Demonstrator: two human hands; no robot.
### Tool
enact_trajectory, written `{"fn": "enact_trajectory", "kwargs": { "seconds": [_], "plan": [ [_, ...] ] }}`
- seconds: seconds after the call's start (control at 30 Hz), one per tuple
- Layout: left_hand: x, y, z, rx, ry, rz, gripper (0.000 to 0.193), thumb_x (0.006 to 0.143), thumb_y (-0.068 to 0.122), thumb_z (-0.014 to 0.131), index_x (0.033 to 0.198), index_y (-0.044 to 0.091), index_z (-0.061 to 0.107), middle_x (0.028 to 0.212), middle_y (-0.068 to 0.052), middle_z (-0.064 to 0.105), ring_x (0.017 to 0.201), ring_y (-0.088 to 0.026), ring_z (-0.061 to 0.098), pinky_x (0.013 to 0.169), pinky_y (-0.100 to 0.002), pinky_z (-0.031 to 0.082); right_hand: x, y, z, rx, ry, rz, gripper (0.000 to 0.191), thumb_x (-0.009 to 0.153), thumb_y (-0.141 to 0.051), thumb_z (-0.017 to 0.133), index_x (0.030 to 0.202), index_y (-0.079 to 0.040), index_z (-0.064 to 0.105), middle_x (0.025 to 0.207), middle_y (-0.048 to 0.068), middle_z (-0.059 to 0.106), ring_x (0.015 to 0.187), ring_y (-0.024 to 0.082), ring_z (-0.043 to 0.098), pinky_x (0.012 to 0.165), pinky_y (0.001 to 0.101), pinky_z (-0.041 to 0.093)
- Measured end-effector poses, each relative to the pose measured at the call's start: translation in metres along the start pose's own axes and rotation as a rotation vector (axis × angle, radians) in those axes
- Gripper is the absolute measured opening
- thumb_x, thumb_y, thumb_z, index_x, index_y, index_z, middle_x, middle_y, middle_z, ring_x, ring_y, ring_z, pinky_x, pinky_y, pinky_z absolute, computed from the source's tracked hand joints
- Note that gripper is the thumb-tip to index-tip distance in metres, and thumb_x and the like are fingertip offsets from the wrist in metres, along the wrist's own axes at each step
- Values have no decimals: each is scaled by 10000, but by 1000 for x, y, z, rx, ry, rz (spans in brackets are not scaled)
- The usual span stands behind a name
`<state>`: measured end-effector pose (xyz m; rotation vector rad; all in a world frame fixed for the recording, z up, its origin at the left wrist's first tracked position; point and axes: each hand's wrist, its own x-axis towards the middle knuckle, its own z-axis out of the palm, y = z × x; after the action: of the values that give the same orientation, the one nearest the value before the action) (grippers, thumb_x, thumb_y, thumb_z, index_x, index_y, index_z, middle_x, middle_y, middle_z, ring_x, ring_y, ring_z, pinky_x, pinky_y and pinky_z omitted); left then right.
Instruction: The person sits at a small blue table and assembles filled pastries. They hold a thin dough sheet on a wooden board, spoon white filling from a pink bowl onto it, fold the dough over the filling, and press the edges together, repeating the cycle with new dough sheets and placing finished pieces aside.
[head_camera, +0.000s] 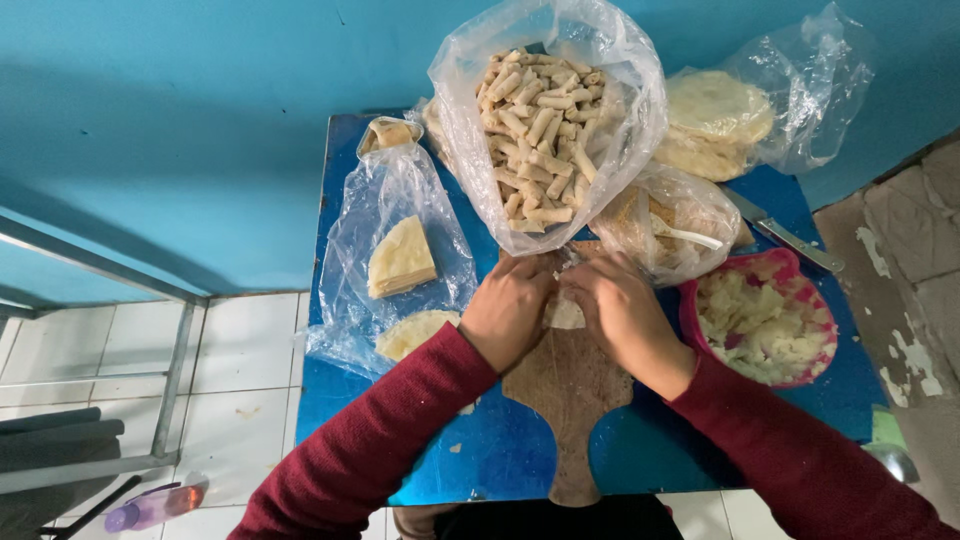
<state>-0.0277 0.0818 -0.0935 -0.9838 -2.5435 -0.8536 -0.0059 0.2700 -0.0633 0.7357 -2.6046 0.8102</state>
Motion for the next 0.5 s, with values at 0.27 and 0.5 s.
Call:
{"fn": "enact_trajectory", "kwargs": {
  "seconds": [0.27,0.5],
  "plan": [
    [-2,-2,2,15,-13,-55,100,839,124,677,887,37,683,966,-162,668,1003,-359,621,922,-429,499,-3,1,5,-128,14,-42,155,856,-23,657,995,-36,724,1002,131,709,983,344,614,911,440,470],
    [-4,3,-12,101,-29,-86,303,710,116,691,1002,38,713,1016,-140,692,1013,-341,608,900,-428,488,-8,-10,9,-242,68,-118,174,875,-30,634,1020,-29,729,1055,104,701,1006,314,610,922,447,469]
  ]
}}
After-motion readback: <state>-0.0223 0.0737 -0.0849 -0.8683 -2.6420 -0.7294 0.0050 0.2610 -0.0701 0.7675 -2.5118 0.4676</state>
